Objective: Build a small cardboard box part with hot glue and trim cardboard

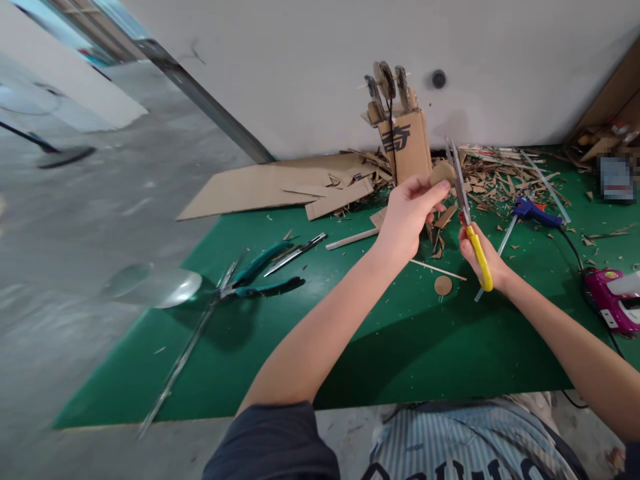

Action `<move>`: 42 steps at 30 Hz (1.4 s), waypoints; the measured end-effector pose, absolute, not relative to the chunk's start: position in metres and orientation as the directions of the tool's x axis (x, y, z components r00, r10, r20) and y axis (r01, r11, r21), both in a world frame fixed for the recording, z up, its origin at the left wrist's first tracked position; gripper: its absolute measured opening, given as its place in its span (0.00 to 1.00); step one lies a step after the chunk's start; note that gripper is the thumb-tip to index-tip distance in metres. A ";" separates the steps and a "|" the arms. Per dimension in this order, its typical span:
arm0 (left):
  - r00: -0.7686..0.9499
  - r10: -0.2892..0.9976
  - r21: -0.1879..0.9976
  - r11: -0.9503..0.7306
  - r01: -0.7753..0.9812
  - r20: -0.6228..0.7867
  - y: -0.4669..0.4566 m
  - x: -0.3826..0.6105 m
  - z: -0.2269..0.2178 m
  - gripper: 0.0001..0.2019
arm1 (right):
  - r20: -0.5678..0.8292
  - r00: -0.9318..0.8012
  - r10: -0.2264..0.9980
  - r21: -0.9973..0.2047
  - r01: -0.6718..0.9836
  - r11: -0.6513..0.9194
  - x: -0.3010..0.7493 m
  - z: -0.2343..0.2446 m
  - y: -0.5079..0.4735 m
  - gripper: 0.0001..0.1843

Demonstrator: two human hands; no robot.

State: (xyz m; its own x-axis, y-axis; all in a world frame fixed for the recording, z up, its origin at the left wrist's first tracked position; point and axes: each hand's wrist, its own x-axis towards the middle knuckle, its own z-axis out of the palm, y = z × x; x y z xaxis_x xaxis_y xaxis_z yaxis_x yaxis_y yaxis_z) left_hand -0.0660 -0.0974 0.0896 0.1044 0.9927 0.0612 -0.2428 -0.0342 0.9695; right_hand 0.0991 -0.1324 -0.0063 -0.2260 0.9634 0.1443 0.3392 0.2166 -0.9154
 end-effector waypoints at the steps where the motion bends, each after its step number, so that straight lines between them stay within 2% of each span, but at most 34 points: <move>1: 0.096 0.993 0.964 -0.035 -0.262 0.063 -0.097 -0.066 0.090 0.12 | 0.143 -0.224 0.964 -0.914 0.343 0.215 0.099 -0.007 -0.133 0.33; 8: 0.130 0.992 0.953 0.032 -0.301 0.008 -0.100 -0.062 0.089 0.12 | 0.132 -0.220 0.966 -0.919 0.339 0.203 0.098 -0.006 -0.132 0.34; 16: 0.103 0.990 0.971 -0.067 -0.230 0.093 -0.100 -0.062 0.086 0.14 | 0.130 -0.219 0.967 -0.919 0.339 0.200 0.096 -0.001 -0.133 0.36; 24: 0.135 0.986 0.972 -0.062 -0.225 0.094 -0.099 -0.065 0.089 0.12 | 0.135 -0.223 0.965 -0.912 0.353 0.209 0.097 -0.003 -0.133 0.37; 42: 0.193 0.977 0.984 -0.052 -0.170 0.085 -0.097 -0.071 0.098 0.17 | 0.238 -0.182 0.954 -0.849 0.439 0.295 0.101 -0.008 -0.131 0.30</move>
